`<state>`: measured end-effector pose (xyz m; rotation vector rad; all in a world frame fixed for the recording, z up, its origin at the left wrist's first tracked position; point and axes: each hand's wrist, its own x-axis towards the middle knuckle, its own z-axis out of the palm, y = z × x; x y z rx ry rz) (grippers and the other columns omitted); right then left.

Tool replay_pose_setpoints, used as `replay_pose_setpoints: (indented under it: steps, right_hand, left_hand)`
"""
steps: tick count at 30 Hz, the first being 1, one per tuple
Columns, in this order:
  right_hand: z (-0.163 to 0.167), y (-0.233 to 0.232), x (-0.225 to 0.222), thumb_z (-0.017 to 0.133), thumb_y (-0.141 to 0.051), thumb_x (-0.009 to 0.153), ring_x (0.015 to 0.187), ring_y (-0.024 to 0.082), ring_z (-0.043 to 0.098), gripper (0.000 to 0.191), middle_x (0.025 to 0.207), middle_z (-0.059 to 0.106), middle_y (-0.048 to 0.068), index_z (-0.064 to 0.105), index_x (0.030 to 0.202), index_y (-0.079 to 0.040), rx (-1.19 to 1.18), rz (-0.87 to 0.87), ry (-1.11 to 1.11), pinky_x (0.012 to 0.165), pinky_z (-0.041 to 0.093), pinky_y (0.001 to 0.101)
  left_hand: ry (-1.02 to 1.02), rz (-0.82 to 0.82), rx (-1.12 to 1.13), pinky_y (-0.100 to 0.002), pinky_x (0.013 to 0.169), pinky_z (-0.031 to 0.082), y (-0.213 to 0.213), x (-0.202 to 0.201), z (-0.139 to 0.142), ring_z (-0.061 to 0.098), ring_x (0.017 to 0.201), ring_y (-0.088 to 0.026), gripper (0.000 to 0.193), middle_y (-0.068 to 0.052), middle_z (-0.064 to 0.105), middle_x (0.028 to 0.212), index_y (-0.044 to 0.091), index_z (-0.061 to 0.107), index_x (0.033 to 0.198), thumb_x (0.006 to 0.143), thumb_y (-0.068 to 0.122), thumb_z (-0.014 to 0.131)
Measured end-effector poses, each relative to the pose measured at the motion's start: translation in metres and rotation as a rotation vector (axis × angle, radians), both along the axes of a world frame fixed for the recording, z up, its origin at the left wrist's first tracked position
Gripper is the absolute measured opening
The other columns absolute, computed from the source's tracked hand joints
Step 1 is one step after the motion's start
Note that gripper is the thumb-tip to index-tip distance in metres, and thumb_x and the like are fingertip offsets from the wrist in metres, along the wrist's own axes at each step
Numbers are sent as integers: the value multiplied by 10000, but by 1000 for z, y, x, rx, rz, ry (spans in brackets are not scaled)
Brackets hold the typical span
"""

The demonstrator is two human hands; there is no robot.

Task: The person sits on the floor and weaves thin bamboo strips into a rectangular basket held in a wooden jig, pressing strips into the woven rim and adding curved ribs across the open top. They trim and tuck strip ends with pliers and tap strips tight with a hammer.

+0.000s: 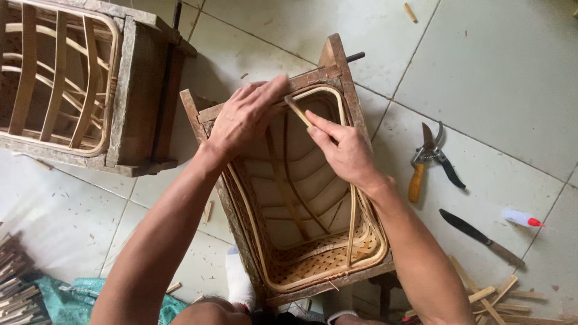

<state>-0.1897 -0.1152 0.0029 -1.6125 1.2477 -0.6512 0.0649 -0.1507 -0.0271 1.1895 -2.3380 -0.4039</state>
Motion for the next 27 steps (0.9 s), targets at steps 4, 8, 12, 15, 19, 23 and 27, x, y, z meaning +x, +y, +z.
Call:
replay_pose_setpoints:
  steps: [4, 8, 12, 15, 19, 23, 27]
  right_hand:
    - [2, -1, -1, 605, -258, 1043, 1184, 204, 704, 398, 1324, 701, 130, 615, 1400, -84, 27, 38, 6, 1013, 542, 309]
    - [5, 0, -3, 614, -265, 1028, 1172, 200, 715, 400, 1313, 717, 119, 629, 1386, -88, 48, 38, 5, 1006, 544, 299]
    - [6, -1, -4, 607, -264, 1026, 1163, 191, 711, 407, 1306, 717, 119, 623, 1394, -92, 91, 49, 12, 986, 539, 295]
    - [8, -1, -4, 611, -258, 1038, 1179, 189, 706, 399, 1315, 714, 128, 616, 1397, -84, 67, 63, -18, 998, 536, 299]
    - [10, 3, -5, 614, -265, 1022, 1135, 175, 724, 406, 1276, 734, 122, 624, 1395, -106, 117, 43, 32, 974, 543, 292]
    - [6, 4, -5, 615, -262, 1008, 1126, 171, 720, 416, 1273, 732, 116, 627, 1392, -101, 152, 47, 62, 963, 537, 286]
    - [0, 1, -3, 606, -260, 1035, 1168, 190, 698, 422, 1324, 702, 134, 597, 1417, -80, 103, 101, -5, 987, 538, 298]
  left_hand:
    - [-32, -49, -68, -419, 1140, 477, 2, 0, 2, 581, 1343, -292, 541, -54, 604, 1515, 132, 547, 1507, 980, 83, 660]
    - [-71, -70, -119, -418, 1148, 483, 2, 2, -4, 577, 1365, -302, 576, -50, 607, 1512, 120, 552, 1511, 947, 36, 638]
    - [-113, -95, -198, -433, 1137, 481, 0, 4, -13, 554, 1403, -302, 540, -65, 610, 1513, 97, 554, 1517, 987, 66, 650]
    - [-138, -120, -225, -434, 1135, 486, 0, 6, -17, 547, 1429, -300, 511, -72, 597, 1535, 80, 536, 1527, 1028, 82, 644]
    - [-200, -134, -244, -467, 1125, 483, 1, 9, -19, 536, 1430, -323, 536, -75, 561, 1558, 71, 526, 1522, 996, 110, 627]
    - [-242, -167, -274, -477, 1128, 481, 1, 11, -22, 521, 1431, -341, 554, -93, 528, 1583, 61, 527, 1529, 985, 100, 628]
    - [-290, -185, -316, -469, 1137, 480, 0, 13, -28, 518, 1432, -334, 562, -100, 528, 1587, 69, 524, 1536, 986, 100, 638]
